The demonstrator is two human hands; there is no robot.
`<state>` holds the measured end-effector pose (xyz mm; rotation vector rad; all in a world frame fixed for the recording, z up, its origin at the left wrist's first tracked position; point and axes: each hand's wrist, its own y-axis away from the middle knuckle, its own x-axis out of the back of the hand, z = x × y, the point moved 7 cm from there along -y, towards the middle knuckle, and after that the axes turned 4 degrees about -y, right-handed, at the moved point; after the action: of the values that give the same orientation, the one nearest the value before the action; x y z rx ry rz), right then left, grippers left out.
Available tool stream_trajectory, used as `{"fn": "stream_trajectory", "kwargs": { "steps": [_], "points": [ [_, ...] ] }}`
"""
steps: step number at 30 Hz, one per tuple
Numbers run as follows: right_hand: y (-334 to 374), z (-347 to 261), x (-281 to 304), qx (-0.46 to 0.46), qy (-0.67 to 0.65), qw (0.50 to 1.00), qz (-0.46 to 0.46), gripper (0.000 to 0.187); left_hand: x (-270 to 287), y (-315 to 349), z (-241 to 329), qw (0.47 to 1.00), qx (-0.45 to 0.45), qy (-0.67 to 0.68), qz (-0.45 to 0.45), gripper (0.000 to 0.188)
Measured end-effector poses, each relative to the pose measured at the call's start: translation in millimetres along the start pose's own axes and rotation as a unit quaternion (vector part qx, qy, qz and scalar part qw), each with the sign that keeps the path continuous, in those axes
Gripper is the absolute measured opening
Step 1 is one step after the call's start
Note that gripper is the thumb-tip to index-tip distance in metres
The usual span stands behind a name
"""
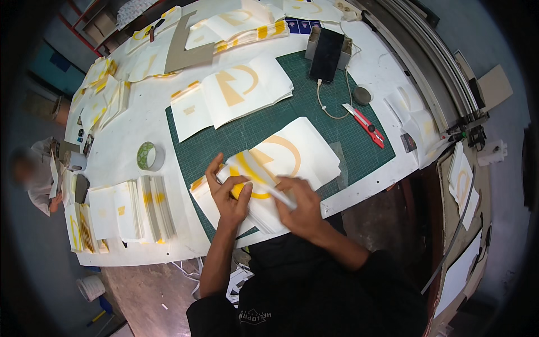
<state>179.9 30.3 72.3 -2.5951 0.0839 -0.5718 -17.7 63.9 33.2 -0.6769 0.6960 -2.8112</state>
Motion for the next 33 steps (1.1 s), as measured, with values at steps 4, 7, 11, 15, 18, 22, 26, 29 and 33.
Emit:
{"fn": "stream_trajectory", "kwargs": {
  "steps": [4,7,11,15,18,22,26,29,33],
  "points": [
    [1.0,-16.4,8.5,0.032,-0.040,0.998,-0.035,0.044,-1.6,1.4,-6.3,1.000,0.022,0.013,0.002,0.025],
    [-9.0,42.5,51.1,-0.051,0.166,0.983,0.066,0.040,-2.7,1.9,-8.3,1.000,0.024,-0.012,0.001,0.033],
    [-8.6,102.1,78.7,-0.166,0.332,0.928,0.019,0.045,-2.6,-3.5,3.9,0.994,0.062,0.080,0.046,0.051],
    [-4.3,64.8,64.5,-0.017,0.335,0.939,0.073,0.039,-1.4,0.0,-0.5,0.996,0.053,0.065,0.043,0.049],
    [-4.7,50.0,50.6,0.011,0.289,0.957,0.028,0.034,0.2,3.0,-5.1,1.000,0.005,0.016,0.015,0.032],
    [1.8,65.9,43.3,-0.027,0.140,0.990,-0.003,0.019,-0.5,2.3,-0.1,1.000,0.024,0.007,0.015,0.014],
    [-3.2,71.2,35.4,-0.138,0.142,0.980,-0.010,0.030,-2.4,2.8,-4.5,0.999,0.031,-0.011,0.019,0.014],
    [-4.3,60.3,23.4,-0.192,0.059,0.979,-0.014,0.034,-1.7,2.3,-4.2,1.000,0.027,-0.009,0.013,0.014],
    [2.2,-1.6,4.1,0.001,0.005,1.000,0.003,0.037,-0.2,2.3,-5.4,1.000,-0.003,-0.001,0.007,0.018]
  ]
}}
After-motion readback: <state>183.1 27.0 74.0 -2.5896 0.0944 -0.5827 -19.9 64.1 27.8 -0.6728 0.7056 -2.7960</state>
